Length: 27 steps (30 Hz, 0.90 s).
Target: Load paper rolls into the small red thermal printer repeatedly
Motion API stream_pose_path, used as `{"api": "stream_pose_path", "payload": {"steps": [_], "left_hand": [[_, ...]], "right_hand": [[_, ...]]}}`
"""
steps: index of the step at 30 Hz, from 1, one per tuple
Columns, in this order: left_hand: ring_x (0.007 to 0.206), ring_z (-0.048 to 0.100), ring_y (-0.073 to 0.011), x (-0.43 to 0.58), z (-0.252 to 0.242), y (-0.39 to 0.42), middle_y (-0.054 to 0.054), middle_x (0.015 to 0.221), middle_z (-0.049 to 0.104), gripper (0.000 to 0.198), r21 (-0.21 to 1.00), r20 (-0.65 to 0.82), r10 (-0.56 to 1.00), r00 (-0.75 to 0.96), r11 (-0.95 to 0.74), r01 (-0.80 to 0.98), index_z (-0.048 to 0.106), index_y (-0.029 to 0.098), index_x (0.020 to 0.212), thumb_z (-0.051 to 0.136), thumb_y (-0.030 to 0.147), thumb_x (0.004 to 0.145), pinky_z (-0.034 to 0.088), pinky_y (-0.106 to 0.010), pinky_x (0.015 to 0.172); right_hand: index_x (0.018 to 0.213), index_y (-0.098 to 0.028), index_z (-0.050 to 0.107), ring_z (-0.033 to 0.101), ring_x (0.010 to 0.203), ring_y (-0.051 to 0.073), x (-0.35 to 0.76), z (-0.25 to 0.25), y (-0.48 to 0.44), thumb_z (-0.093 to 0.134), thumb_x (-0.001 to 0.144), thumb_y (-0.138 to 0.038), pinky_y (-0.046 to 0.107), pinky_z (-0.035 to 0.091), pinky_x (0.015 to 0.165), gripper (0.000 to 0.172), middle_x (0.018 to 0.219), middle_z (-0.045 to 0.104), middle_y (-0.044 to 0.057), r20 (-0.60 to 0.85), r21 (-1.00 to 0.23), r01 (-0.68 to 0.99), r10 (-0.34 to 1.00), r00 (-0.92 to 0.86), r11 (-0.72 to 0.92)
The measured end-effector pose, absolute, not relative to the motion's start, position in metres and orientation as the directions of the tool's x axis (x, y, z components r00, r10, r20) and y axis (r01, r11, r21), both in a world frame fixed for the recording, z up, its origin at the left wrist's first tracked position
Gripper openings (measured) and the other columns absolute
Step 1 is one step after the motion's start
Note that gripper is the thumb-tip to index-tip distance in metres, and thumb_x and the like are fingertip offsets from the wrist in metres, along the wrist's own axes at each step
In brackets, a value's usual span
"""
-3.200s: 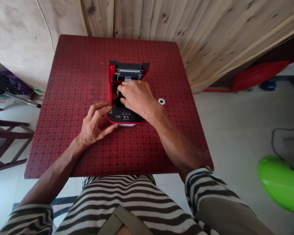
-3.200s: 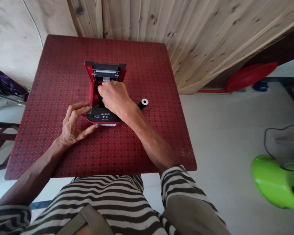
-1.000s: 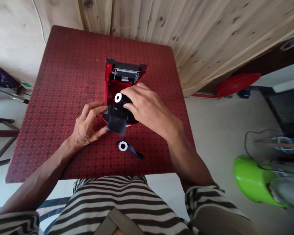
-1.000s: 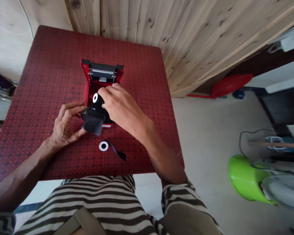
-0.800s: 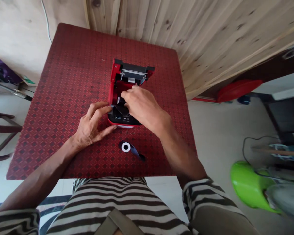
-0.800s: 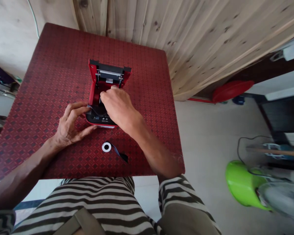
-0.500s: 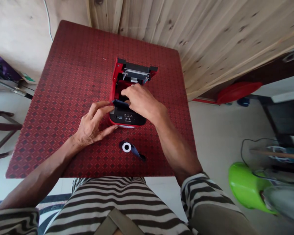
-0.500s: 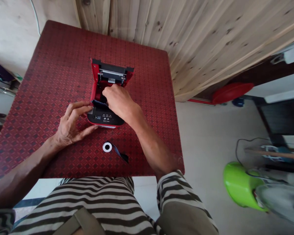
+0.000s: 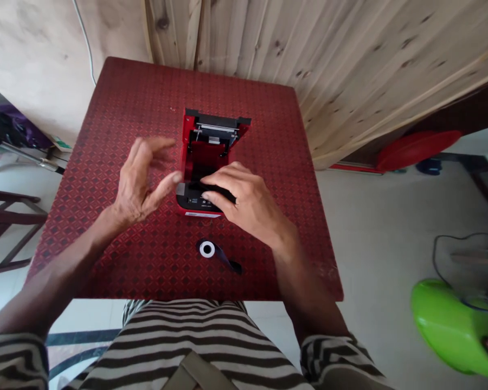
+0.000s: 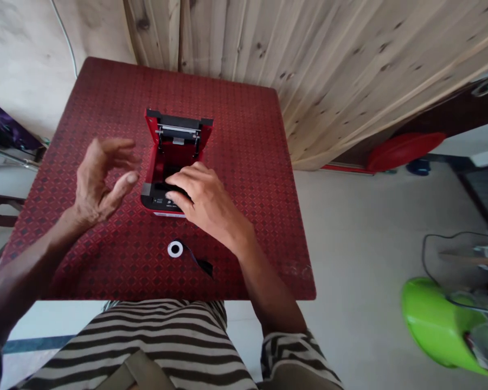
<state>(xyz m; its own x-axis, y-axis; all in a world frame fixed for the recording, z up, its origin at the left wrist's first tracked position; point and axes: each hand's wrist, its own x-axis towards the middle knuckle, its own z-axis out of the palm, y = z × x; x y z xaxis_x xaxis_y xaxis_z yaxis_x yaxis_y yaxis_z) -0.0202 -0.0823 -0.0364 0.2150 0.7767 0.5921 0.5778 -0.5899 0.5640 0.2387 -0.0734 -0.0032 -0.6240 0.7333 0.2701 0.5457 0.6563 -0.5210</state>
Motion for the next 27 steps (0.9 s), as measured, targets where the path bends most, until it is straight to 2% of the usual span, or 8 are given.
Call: {"api": "stream_pose_path", "payload": {"steps": [3,6,8,11,14,17,22,27], "left_hand": [[0.123,0.065,-0.0262,-0.015,-0.013,-0.039,-0.017,0.143,0.061,0.067,0.456,0.634,0.735,0.239,-0.605,0.653,0.055,0.019,0.149,0.059,0.068,0.104,0.063,-0.044,0.101],[0.132,0.062,-0.0252,-0.008,-0.006,-0.006,-0.015,0.147,0.062,0.075,0.495,0.528,0.794,0.302,-0.576,0.651,0.053,0.017,0.15,0.048,0.077,0.105,0.055,-0.048,0.117],[0.125,0.067,-0.0225,-0.005,-0.008,-0.004,-0.012,0.139,0.068,0.074,0.535,0.472,0.817,0.33,-0.564,0.629,0.055,0.017,0.148,0.045,0.078,0.106,0.056,-0.044,0.114],[0.117,0.072,-0.0219,-0.006,-0.012,-0.027,-0.008,0.125,0.074,0.054,0.529,0.461,0.814,0.354,-0.573,0.627,0.066,0.023,0.135,0.042,0.066,0.112,0.059,-0.04,0.108],[0.13,0.069,-0.0243,-0.011,-0.019,-0.058,-0.01,0.133,0.072,0.046,0.497,0.463,0.768,0.442,-0.638,0.588,0.069,0.023,0.136,0.046,0.056,0.113,0.056,-0.043,0.117],[0.147,0.059,-0.0296,-0.018,-0.033,-0.074,-0.013,0.15,0.063,0.051,0.474,0.469,0.734,0.492,-0.679,0.561,0.064,0.025,0.148,0.051,0.057,0.111,0.05,-0.051,0.126],[0.152,0.053,-0.0383,-0.024,-0.053,-0.076,-0.014,0.156,0.056,0.068,0.429,0.475,0.688,0.549,-0.726,0.538,0.06,0.031,0.154,0.063,0.072,0.099,0.048,-0.064,0.126],[0.154,0.049,-0.0392,-0.025,-0.057,-0.077,-0.015,0.157,0.055,0.079,0.353,0.491,0.655,0.574,-0.752,0.556,0.051,0.034,0.159,0.066,0.078,0.094,0.047,-0.065,0.126]], "right_hand": [[0.103,-0.019,0.08,0.067,0.098,0.024,0.232,-0.02,-0.077,0.057,0.109,-0.019,0.042,0.058,0.094,0.024,0.099,0.08,0.008,0.421,-0.423,0.56,0.702,-0.575,0.712],[0.099,-0.018,0.08,0.064,0.094,0.024,0.229,-0.028,-0.084,0.058,0.107,-0.012,0.04,0.057,0.087,0.025,0.096,0.077,0.008,0.543,-0.308,0.599,0.653,-0.527,0.739],[0.101,-0.018,0.081,0.062,0.094,0.024,0.229,-0.03,-0.09,0.059,0.106,-0.008,0.039,0.056,0.084,0.025,0.096,0.076,0.008,0.584,-0.259,0.631,0.639,-0.501,0.731],[0.107,-0.018,0.08,0.061,0.091,0.023,0.23,-0.031,-0.096,0.059,0.106,-0.008,0.039,0.056,0.082,0.023,0.094,0.075,0.007,0.605,-0.223,0.645,0.623,-0.496,0.731],[0.109,-0.015,0.08,0.061,0.09,0.023,0.229,-0.034,-0.099,0.059,0.106,-0.009,0.039,0.055,0.081,0.021,0.093,0.075,0.007,0.629,-0.18,0.652,0.596,-0.499,0.736],[0.11,-0.015,0.079,0.061,0.09,0.023,0.228,-0.036,-0.099,0.059,0.107,-0.011,0.039,0.055,0.08,0.021,0.093,0.076,0.007,0.634,-0.151,0.672,0.593,-0.497,0.725],[0.107,-0.017,0.079,0.062,0.089,0.023,0.227,-0.036,-0.1,0.057,0.108,-0.011,0.039,0.055,0.079,0.023,0.093,0.076,0.007,0.624,-0.157,0.681,0.606,-0.493,0.716],[0.104,-0.017,0.078,0.062,0.09,0.023,0.226,-0.034,-0.102,0.058,0.107,-0.012,0.039,0.055,0.08,0.02,0.094,0.076,0.007,0.62,-0.161,0.688,0.615,-0.487,0.708]]}}
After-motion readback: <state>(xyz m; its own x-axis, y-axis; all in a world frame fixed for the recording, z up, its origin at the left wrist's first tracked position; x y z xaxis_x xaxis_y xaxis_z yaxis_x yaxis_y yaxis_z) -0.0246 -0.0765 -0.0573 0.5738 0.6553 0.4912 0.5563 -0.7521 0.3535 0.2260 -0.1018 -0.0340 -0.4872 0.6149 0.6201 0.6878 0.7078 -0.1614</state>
